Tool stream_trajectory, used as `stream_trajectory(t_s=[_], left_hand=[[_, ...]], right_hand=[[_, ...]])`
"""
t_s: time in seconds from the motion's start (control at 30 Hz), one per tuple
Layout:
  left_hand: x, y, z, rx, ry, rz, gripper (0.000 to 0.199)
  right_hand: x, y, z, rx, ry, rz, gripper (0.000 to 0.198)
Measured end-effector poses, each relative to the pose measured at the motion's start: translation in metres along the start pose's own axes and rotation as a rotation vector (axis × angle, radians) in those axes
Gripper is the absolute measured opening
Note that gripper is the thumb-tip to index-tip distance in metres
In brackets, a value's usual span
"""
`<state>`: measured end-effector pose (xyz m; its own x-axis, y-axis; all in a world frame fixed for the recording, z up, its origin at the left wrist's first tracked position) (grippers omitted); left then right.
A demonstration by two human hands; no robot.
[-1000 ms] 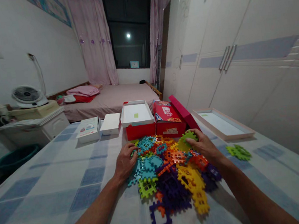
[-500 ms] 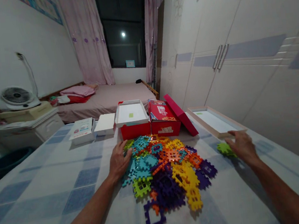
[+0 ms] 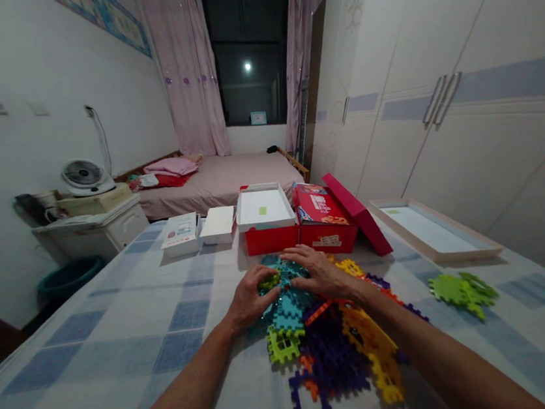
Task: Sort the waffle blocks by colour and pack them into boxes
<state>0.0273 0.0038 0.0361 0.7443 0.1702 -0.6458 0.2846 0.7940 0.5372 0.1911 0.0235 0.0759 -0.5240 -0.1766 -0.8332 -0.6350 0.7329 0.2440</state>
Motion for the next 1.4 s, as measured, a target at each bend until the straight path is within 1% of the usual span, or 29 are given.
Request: stream_trajectory(t_s=[0.1,0.2,0.27,0.33,0.4,0.43,0.47,0.57,0.63,0.7,0.77,0.83,1.0,1.07,1.1,1.17,1.23,1.27,1.33,1.4], left_hand=[[-0.001,0.000,-0.002,-0.040,0.066,0.022,0.022],[0.000,0.001,-0.006,-0.086,0.127,0.059,0.018],[-0.001,0.001,-0.012,-0.124,0.164,0.108,0.016],[-0.002,0.001,-0.019,-0.174,0.217,0.164,0.014],[-0.005,0.000,-0.025,-0.235,0.290,0.210,0.016],[-0.006,-0.001,-0.027,-0.260,0.325,0.222,0.018],[-0.006,-0.001,-0.028,-0.271,0.351,0.226,0.020],[-0.003,0.000,-0.024,-0.218,0.375,0.169,0.022],[0.001,0.000,-0.019,-0.185,0.382,0.097,0.024],[0.004,0.000,-0.017,-0.189,0.392,0.029,0.029],[0.005,-0.001,-0.016,-0.197,0.397,-0.010,0.032],[0.005,-0.001,-0.015,-0.186,0.401,-0.023,0.033],[0.001,0.001,-0.014,-0.155,0.413,-0.002,0.041],[0.000,0.003,-0.012,-0.142,0.411,0.014,0.042],[0.000,0.004,-0.010,-0.133,0.401,0.021,0.040],[0.001,0.004,-0.006,-0.110,0.347,0.021,0.037],[0.004,0.003,-0.003,-0.084,0.260,0.004,0.039],[0.005,0.002,-0.002,-0.070,0.217,-0.001,0.042],[0.005,0.001,-0.001,-0.051,0.147,0.021,0.051],[0.000,0.000,-0.003,-0.065,0.094,0.088,0.059]], right_hand=[[0.005,0.001,-0.001,0.040,-0.014,-0.039,0.039],[-0.007,-0.015,0.006,0.106,-0.111,-0.029,0.026],[-0.017,-0.027,0.015,0.169,-0.203,-0.042,0.021],[-0.026,-0.038,0.026,0.267,-0.292,-0.054,0.019],[-0.035,-0.043,0.034,0.357,-0.357,-0.025,0.022],[-0.038,-0.042,0.036,0.372,-0.363,0.007,0.024],[-0.038,-0.039,0.036,0.358,-0.341,0.040,0.026],[-0.029,-0.023,0.027,0.230,-0.188,0.091,0.028],[-0.016,-0.010,0.024,0.188,-0.133,0.055,0.038],[-0.004,0.000,0.026,0.210,-0.124,0.015,0.042],[-0.002,0.005,0.032,0.259,-0.139,0.038,0.035],[-0.008,0.004,0.039,0.306,-0.162,0.105,0.028],[-0.042,-0.023,0.060,0.447,-0.248,0.286,0.031],[-0.052,-0.032,0.060,0.444,-0.347,0.347,0.032],[-0.053,-0.033,0.057,0.406,-0.383,0.347,0.034],[-0.046,-0.029,0.048,0.290,-0.370,0.271,0.038],[-0.029,-0.020,0.039,0.204,-0.278,0.138,0.039],[-0.021,-0.015,0.035,0.194,-0.239,0.072,0.041],[-0.007,-0.008,0.031,0.228,-0.210,-0.023,0.046],[0.001,-0.003,0.028,0.252,-0.214,-0.056,0.050]])
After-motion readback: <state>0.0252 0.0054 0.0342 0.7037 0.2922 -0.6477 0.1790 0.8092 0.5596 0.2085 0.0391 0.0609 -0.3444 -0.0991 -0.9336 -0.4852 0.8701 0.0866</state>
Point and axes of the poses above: each hand's wrist, its own y-axis towards the middle knuckle, its own x-axis out of the palm, z = x × y, the point moved 6 cm from there along y, towards the middle knuckle, and after that the axes turned 7 degrees about y, right-handed, at the moved point
